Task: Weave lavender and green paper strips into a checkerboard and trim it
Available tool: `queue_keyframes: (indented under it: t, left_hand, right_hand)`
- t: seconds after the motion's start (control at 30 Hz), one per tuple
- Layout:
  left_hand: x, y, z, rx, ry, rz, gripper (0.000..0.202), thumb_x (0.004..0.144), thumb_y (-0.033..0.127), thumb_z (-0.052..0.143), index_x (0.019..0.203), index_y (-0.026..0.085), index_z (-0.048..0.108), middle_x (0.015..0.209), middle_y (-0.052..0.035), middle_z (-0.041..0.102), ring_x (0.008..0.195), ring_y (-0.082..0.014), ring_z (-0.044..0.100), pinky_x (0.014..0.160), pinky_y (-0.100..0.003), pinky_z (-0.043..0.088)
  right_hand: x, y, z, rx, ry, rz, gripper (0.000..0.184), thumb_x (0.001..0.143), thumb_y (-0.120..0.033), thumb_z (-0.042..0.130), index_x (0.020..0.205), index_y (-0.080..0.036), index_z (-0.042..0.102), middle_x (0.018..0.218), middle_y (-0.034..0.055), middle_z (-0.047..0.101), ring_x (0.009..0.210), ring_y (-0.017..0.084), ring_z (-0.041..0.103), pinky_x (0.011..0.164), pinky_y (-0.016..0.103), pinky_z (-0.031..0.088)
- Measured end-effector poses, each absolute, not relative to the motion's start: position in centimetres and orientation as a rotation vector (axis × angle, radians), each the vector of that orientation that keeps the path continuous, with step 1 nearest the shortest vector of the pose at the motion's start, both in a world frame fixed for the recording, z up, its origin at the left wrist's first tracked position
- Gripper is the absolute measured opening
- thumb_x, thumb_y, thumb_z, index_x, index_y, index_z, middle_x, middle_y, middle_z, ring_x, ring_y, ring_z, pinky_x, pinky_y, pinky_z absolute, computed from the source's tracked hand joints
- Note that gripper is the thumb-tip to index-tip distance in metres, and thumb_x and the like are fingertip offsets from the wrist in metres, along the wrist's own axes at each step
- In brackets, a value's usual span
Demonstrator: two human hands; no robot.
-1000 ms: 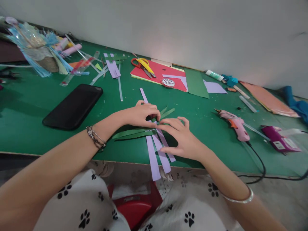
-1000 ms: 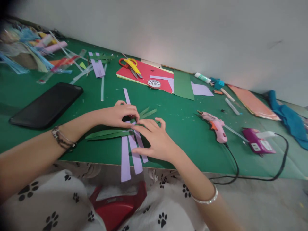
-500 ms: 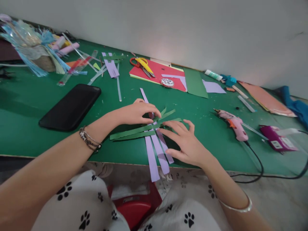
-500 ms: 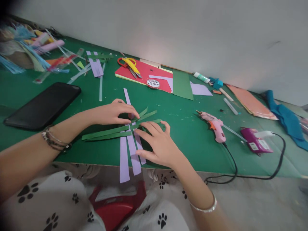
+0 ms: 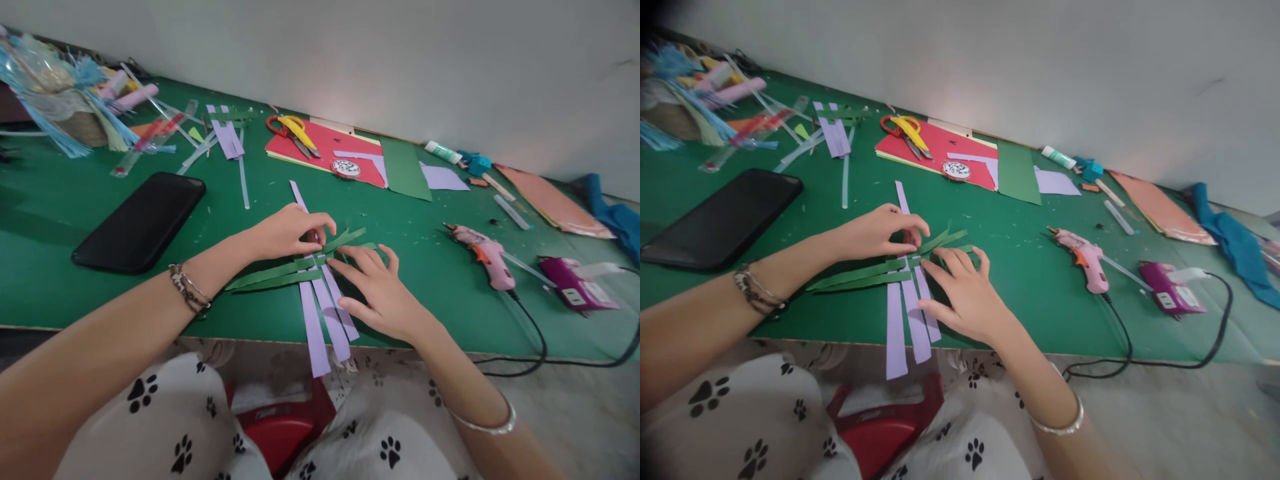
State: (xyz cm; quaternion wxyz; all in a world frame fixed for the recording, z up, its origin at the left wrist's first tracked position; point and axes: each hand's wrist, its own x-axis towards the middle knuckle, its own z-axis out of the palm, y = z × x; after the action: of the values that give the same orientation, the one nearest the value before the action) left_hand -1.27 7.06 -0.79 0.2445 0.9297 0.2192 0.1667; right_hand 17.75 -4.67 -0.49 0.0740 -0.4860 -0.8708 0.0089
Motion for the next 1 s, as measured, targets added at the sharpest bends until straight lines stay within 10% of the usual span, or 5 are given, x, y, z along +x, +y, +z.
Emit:
queue_keyframes:
  t: [0.33, 0.77, 1.0]
  left_hand:
    - [-1.20, 7.39, -1.20, 2.595, 0.482, 0.533, 0.011, 0.077, 0.015, 0.053, 0.073, 0.018, 0.064, 0.078, 0.0005, 0.069, 0.072, -0.0106, 0.061, 0.072, -0.021, 0.040]
    - [-1.34, 7.26, -1.28, 2.333, 0.602, 0.534, 0.054, 0.070, 0.011, 0.049, 0.123, 0.014, 0.039, 0.084, -0.0009, 0.061, 0.074, -0.0120, 0.058, 0.066, -0.021, 0.042]
    - [-1.38, 7.62, -1.57, 2.349, 0.577, 0.453, 0.031, 0.070, 0.012, 0.048, 0.100, 0.015, 0.053, 0.080, -0.0001, 0.062, 0.074, -0.0125, 0.058, 0.068, -0.022, 0.042]
  right_hand:
    - [17.64, -4.66, -0.58, -1.501, -2.615, 0.030, 0.065, 0.088, -0.058, 0.012, 0.125, -0.020, 0.050, 0.124, 0.0117, 0.051, 0.116, 0.024, 0.042, 0.102, 0.048, 0.014]
    - [17.58, -4.73, -0.64, -1.510, -2.601, 0.020, 0.062, 0.089, -0.058, 0.013, 0.126, -0.022, 0.049, 0.124, 0.0106, 0.051, 0.116, 0.024, 0.042, 0.102, 0.048, 0.015]
    - [17.56, -4.73, -0.53, -1.521, -2.605, 0.066, 0.064, 0.088, -0.059, 0.013, 0.126, -0.021, 0.049, 0.125, 0.0114, 0.050, 0.117, 0.024, 0.041, 0.102, 0.050, 0.014]
